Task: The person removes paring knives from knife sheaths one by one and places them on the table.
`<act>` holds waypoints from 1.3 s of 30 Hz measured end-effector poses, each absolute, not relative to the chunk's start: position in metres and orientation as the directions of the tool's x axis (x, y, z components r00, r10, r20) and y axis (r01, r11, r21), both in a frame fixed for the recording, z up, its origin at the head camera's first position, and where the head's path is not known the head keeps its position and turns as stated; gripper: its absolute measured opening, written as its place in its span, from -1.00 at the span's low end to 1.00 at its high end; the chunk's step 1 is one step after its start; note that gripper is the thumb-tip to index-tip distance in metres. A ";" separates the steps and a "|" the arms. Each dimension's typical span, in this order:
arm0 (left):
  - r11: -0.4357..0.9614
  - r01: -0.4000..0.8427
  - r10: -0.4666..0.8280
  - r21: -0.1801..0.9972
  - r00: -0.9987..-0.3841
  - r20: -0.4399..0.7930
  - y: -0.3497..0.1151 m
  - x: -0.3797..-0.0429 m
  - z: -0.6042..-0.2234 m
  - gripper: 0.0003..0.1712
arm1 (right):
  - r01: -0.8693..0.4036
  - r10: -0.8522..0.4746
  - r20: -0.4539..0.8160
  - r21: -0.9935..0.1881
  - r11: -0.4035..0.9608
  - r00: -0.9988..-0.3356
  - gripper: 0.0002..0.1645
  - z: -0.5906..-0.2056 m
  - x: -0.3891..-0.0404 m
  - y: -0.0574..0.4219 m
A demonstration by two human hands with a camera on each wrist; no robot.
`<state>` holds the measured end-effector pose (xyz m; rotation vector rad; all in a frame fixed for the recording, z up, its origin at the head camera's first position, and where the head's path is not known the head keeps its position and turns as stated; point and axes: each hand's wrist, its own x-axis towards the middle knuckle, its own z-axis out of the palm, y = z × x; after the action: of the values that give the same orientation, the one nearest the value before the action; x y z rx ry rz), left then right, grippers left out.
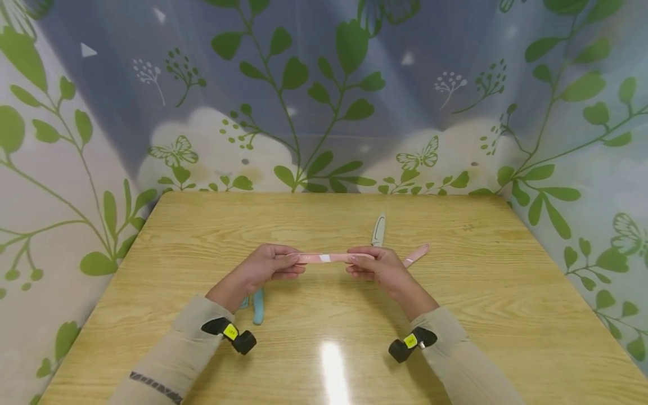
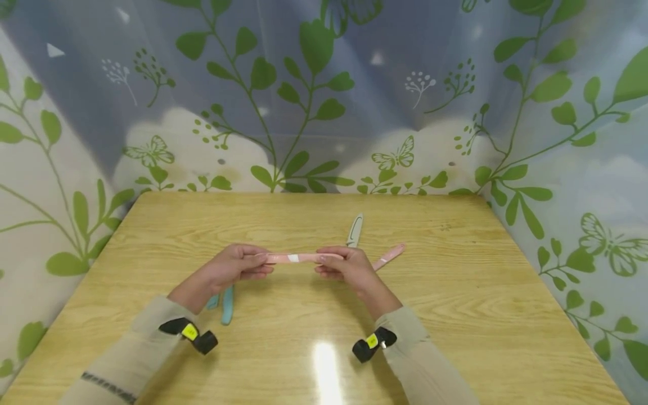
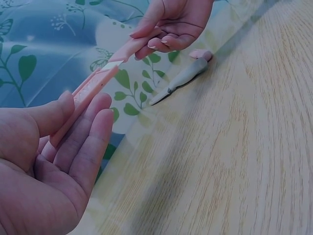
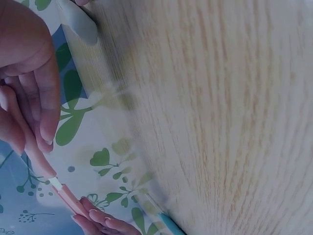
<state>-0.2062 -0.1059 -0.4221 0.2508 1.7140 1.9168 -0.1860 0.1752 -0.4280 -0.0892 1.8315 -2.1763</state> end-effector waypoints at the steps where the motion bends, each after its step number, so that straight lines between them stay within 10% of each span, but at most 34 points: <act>1: -0.035 -0.273 0.513 0.961 -0.830 -0.217 -0.106 -0.206 -0.422 -0.64 | 0.182 -0.260 -0.140 -0.973 -0.145 -0.955 -0.60 -0.428 -0.186 0.175; 39: -0.013 -0.276 0.505 0.961 -0.831 -0.232 -0.110 -0.206 -0.424 -0.63 | 0.136 -0.292 -0.102 -0.986 -0.099 -0.951 -0.57 -0.432 -0.185 0.184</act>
<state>-0.2055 -0.1104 -0.4242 0.2381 1.7345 1.8969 -0.1847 0.1839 -0.4316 -0.1713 1.8883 -2.1284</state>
